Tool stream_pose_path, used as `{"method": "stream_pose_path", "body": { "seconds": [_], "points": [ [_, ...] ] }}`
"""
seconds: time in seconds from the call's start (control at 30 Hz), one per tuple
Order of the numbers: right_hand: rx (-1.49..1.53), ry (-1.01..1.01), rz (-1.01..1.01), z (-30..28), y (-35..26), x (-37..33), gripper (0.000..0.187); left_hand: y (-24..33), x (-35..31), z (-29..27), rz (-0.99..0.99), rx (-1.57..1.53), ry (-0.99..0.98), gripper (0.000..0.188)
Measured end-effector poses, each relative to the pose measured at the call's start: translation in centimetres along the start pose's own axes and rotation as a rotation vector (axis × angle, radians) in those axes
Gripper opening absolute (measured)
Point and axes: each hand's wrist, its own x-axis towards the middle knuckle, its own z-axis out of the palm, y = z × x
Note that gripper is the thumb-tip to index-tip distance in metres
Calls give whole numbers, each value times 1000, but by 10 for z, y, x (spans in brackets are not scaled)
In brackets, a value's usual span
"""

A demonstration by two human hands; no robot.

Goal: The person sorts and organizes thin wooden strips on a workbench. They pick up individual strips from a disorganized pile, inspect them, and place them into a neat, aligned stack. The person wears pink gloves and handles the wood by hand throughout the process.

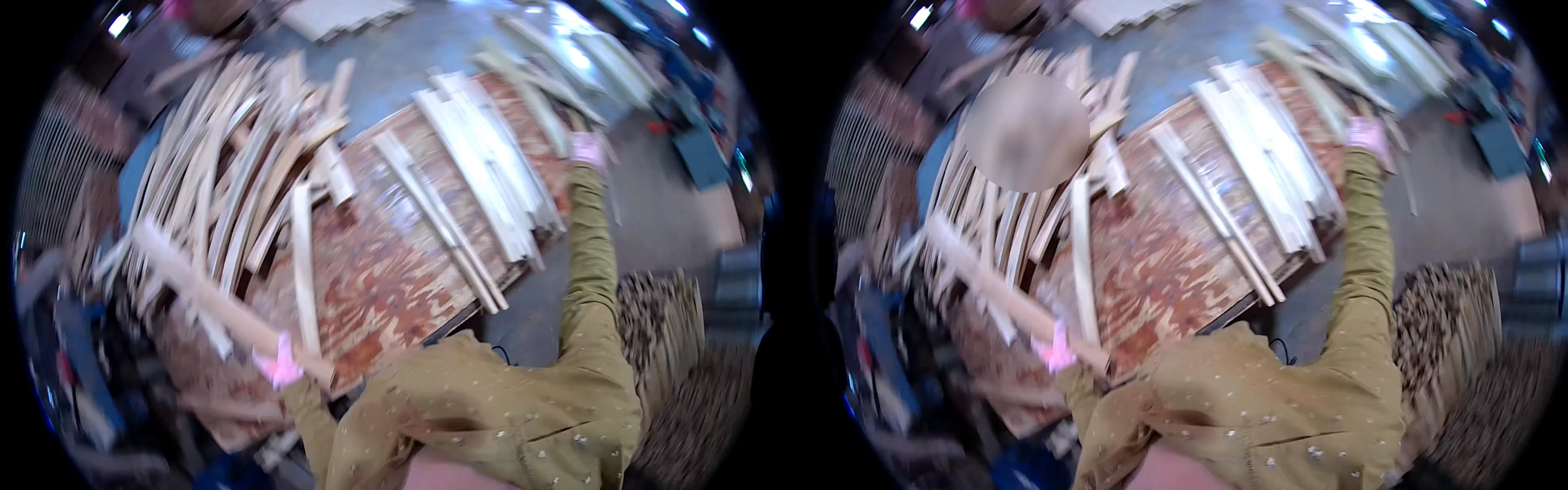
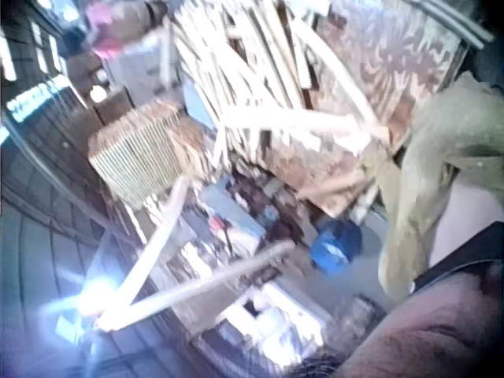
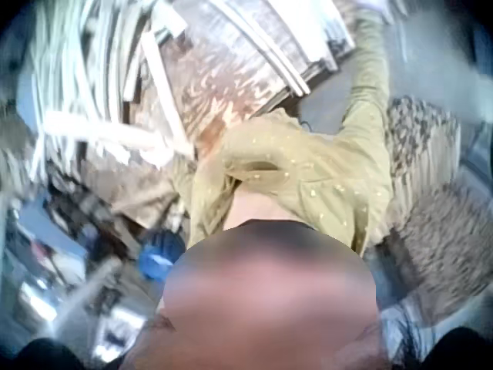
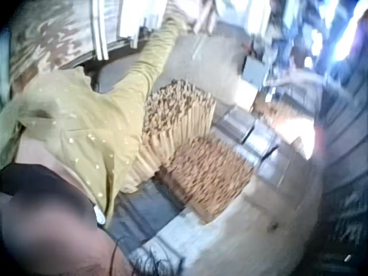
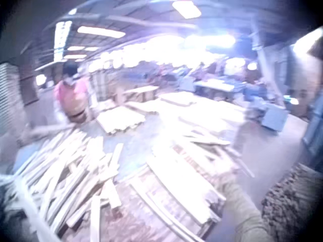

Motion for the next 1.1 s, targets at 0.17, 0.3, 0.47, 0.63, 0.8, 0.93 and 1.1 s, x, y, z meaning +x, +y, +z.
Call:
{"method": "stream_pose_path", "body": {
  "seconds": [0.17,0.3,0.47,0.63,0.8,0.93,1.1],
  "points": [
    [-836,-587,-888,147,85,-71,45,83,-37,87,-48,-35,-1,82],
    [196,-1050,-386,177,-165,-259,60,143,-94,131,-55,144,-248,72],
    [-483,-397,-411,144,-77,-188,83,158,-130,178,-56,256,-563,62],
    [-769,-436,-311,80,-41,-144,99,188,-139,279,-79,-110,-744,59],
    [-825,-186,-102,52,8,-109,89,207,-153,417,-74,512,-783,64],
    [-799,-239,59,29,50,-67,85,146,-163,482,6,897,-652,54],
    [-675,-524,279,31,78,-57,79,146,-168,479,-22,833,-1043,51]
  ]
}}
